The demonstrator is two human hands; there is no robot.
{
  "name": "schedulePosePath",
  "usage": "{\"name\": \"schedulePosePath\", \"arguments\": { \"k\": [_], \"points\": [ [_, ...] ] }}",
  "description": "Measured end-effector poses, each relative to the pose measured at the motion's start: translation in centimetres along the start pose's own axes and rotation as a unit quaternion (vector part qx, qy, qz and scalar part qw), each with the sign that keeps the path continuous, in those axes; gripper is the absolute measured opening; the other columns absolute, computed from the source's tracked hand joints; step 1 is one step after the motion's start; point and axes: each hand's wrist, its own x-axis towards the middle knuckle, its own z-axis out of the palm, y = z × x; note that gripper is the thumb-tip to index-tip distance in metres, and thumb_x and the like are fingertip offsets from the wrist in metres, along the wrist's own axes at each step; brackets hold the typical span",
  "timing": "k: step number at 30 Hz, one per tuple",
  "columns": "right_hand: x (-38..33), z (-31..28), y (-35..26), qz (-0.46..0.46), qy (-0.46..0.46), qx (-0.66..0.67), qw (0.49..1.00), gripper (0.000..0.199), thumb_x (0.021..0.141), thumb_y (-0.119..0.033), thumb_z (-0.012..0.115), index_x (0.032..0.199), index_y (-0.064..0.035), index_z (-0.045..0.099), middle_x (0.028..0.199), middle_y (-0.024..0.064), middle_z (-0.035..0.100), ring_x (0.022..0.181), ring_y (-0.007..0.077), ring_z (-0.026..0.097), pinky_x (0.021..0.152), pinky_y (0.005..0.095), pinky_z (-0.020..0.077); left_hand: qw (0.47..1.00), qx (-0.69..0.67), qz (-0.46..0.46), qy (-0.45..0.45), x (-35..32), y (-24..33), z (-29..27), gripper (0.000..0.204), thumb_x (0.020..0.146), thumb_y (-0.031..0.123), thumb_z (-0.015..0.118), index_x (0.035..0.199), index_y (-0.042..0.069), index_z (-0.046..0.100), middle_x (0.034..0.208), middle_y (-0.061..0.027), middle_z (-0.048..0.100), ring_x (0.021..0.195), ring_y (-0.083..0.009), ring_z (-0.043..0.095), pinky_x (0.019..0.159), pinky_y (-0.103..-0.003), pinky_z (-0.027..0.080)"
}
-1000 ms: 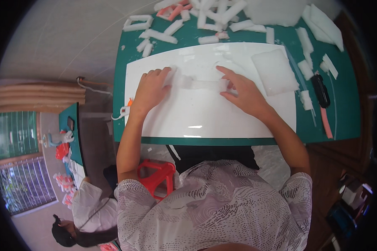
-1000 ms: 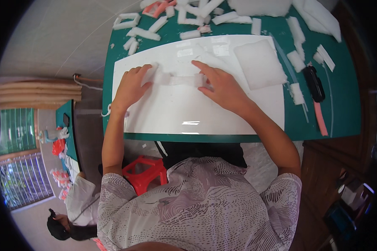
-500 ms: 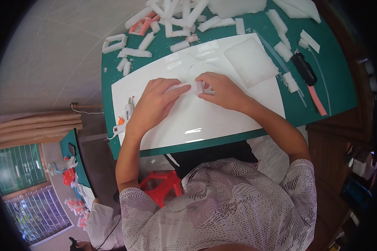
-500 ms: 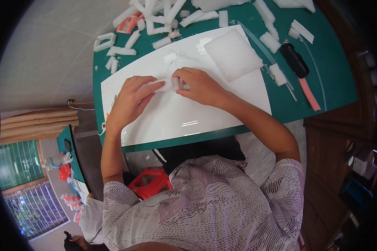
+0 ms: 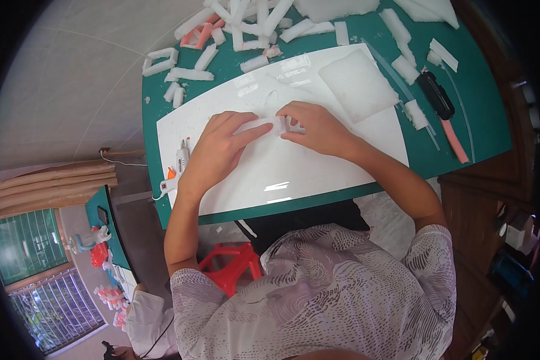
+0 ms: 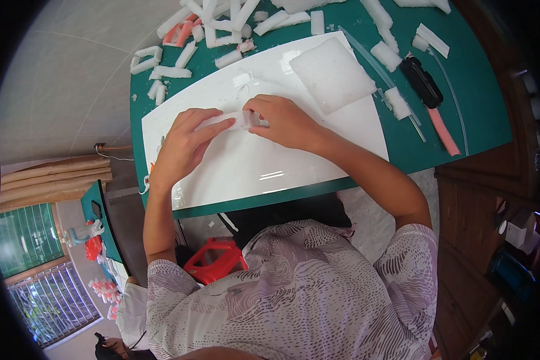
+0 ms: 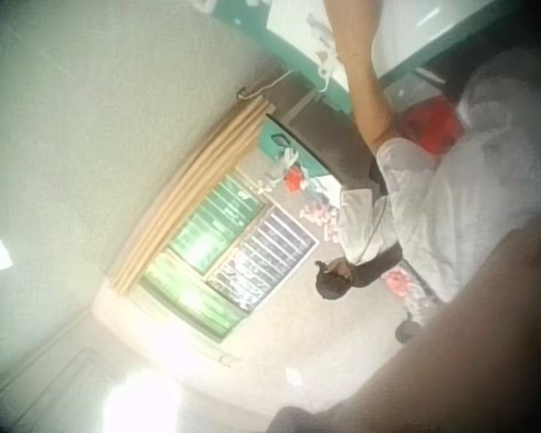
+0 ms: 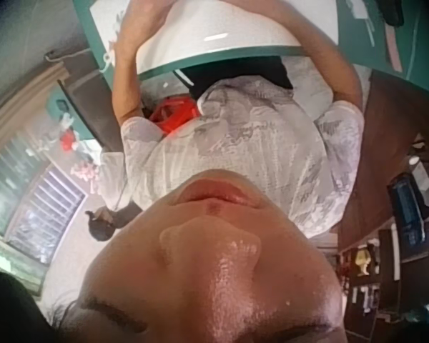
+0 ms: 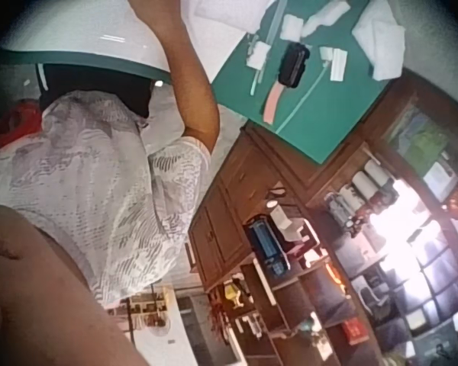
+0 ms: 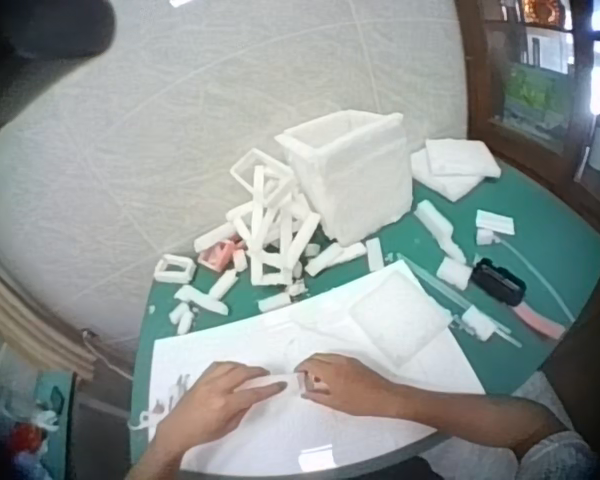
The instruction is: The person applies hot glue to pieces of foam using a glue gun and presses the foam pieces together by hand to assemble a structure.
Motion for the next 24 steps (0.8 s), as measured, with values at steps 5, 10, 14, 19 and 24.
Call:
{"name": "schedulePosePath", "arguments": {
  "k": [5, 10, 14, 19, 24],
  "points": [
    [-0.01, -0.01, -0.08, 0.008, -0.005, -0.003, 1.0, 0.037, 0.084, -0.015, 0.079, 0.116, -0.0033, 0.064, 0.107, 0.0119, 0.066, 0.089, 0.0255, 0.065, 0.081, 0.0361, 0.054, 1.0, -0.004, 0.001, 0.006, -0.24, 0.0, -0.08, 0.054, 0.077, -0.006, 0.068, 0.125, 0.018, 0.072, 0.123, -0.01, 0.065, 0.109, -0.0294, 0.061, 0.098, -0.041, 0.048],
    [-0.06, -0.06, -0.11, 0.01, -0.009, 0.004, 1.0, 0.038, 0.084, -0.015, 0.079, 0.117, -0.0036, 0.064, 0.107, 0.0118, 0.066, 0.09, 0.0255, 0.065, 0.081, 0.0363, 0.0543, 0.999, -0.034, 0.001, 0.001, -0.24, -0.2, 0.18, 0.053, 0.077, -0.007, 0.066, 0.124, 0.018, 0.072, 0.124, -0.0107, 0.065, 0.109, -0.0295, 0.061, 0.097, -0.041, 0.048],
    [0.01, -0.15, -0.24, 0.015, -0.009, 0.0, 1.0, 0.038, 0.085, -0.014, 0.078, 0.118, -0.0038, 0.063, 0.108, 0.0116, 0.066, 0.09, 0.0254, 0.065, 0.081, 0.0362, 0.0545, 1.0, -0.004, 0.007, 0.003, 0.15, 0.03, -0.1, 0.053, 0.076, -0.008, 0.066, 0.124, 0.016, 0.073, 0.122, -0.0108, 0.065, 0.107, -0.0293, 0.06, 0.095, -0.041, 0.049],
    [0.05, -0.1, -0.32, 0.025, -0.01, 0.003, 1.0, 0.038, 0.085, -0.014, 0.078, 0.118, -0.004, 0.063, 0.11, 0.0116, 0.066, 0.09, 0.0247, 0.065, 0.08, 0.0353, 0.0551, 1.0, -0.012, 0.009, 0.012, 0.07, -0.23, 0.31, 0.054, 0.076, -0.008, 0.065, 0.124, 0.016, 0.072, 0.121, -0.0101, 0.065, 0.106, -0.0293, 0.06, 0.095, -0.04, 0.048],
    [0.03, -0.12, -0.31, 0.027, -0.01, 0.012, 1.0, 0.038, 0.085, -0.014, 0.079, 0.118, -0.0038, 0.064, 0.109, 0.0115, 0.067, 0.09, 0.0242, 0.066, 0.08, 0.0342, 0.0555, 1.0, 0.01, -0.002, 0.012, 0.11, 0.25, 0.09, 0.051, 0.079, -0.007, 0.068, 0.122, 0.019, 0.074, 0.123, -0.008, 0.066, 0.111, -0.0284, 0.061, 0.095, -0.038, 0.051]
  ]
}}
